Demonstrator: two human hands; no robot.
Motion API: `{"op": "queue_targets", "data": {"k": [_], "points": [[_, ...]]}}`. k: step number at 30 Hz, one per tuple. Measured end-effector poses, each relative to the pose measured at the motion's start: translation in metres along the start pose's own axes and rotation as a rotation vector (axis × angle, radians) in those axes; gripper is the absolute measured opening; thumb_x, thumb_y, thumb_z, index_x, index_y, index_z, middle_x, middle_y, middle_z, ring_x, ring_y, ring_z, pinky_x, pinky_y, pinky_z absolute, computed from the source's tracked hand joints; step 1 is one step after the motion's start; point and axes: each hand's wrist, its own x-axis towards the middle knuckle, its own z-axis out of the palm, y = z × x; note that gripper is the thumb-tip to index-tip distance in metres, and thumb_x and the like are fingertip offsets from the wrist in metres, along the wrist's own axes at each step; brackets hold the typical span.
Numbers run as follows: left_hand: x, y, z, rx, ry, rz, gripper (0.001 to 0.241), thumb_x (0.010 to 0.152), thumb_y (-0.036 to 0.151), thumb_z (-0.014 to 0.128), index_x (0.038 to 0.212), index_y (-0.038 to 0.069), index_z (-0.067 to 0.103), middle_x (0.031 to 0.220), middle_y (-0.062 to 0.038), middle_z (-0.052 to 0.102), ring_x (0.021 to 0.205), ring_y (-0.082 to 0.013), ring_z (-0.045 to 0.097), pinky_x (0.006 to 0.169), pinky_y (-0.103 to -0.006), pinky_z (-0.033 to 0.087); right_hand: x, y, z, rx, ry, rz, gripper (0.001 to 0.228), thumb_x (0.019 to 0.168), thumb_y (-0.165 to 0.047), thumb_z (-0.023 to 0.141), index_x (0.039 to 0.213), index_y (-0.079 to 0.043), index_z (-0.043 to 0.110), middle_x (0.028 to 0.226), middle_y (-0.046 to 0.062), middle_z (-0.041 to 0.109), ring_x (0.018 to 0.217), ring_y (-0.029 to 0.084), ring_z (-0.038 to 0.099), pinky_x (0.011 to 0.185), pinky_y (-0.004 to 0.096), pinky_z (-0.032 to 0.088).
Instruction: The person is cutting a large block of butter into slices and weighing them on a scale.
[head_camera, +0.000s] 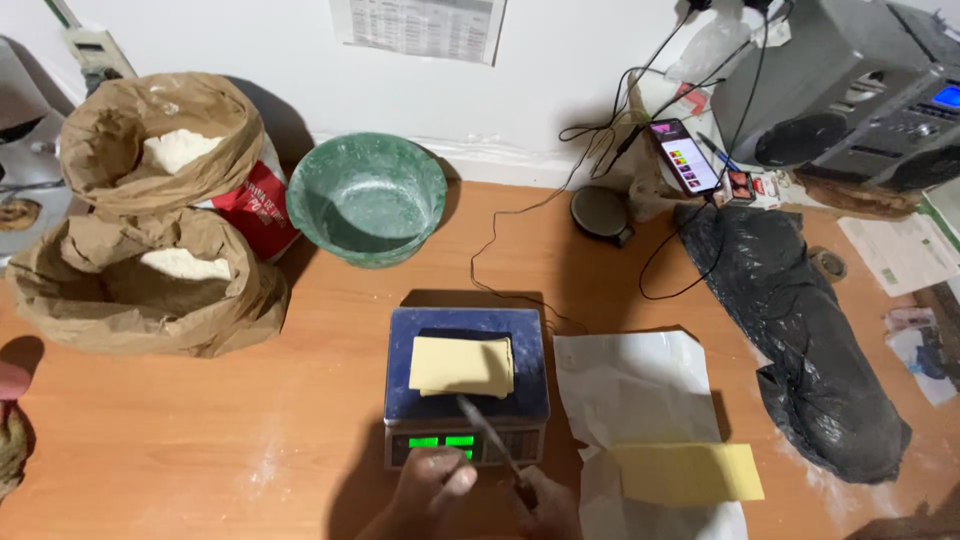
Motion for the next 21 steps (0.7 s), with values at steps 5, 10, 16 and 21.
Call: {"op": "queue_targets", "data": {"k": [5,10,16,21], "points": [[-0.003,-0.009,-0.011,0.022,0.02,-0.042,0.038,0.094,0.023,0.063,0.064,0.003,0.049,0.058,-0.011,0.044,0.051,-0.0261,0.048,0.051,-0.0422,0.039,-0.008,-0.012,-0.016,-0.096,0.116,0.011,0.022,0.091,-0.028,0.075,0.085,-0.009,0.066,0.06,0.007,0.057,0.053,0.012,0.055,0.053,0.031,0.045],[-0.007,0.008,-0.015,0.14,-0.04,-0.157,0.041,0.095,0.027,0.065,0.064,0.003,0.051,0.059,-0.014,0.048,0.052,-0.0295,0.05,0.052,-0.0442,0.041,-0.034,-0.013,-0.02,-0.134,0.142,0.005,0.028,0.093,-0.033,0.073,0.083,-0.008,0.064,0.059,0.008,0.058,0.05,0.017,0.056,0.051,0.036,0.045],[-0.019,0.013,-0.002,0.366,-0.365,-0.442,0.038,0.091,0.042,0.068,0.079,0.006,0.069,0.073,-0.016,0.067,0.07,-0.0338,0.066,0.065,-0.0473,0.05,-0.065,0.005,-0.021,-0.132,0.261,0.06,0.031,0.095,-0.035,0.068,0.084,-0.006,0.066,0.057,0.014,0.056,0.047,0.027,0.053,0.049,0.042,0.042],[-0.01,-0.019,0.058,0.5,-0.701,-0.297,0.038,0.091,0.045,0.065,0.097,0.008,0.073,0.095,-0.017,0.074,0.091,-0.0385,0.07,0.081,-0.0497,0.053,-0.122,0.021,-0.034,-0.093,0.504,0.181,0.033,0.096,-0.039,0.062,0.103,-0.008,0.069,0.067,0.021,0.065,0.061,0.037,0.068,0.055,0.046,0.05]]}}
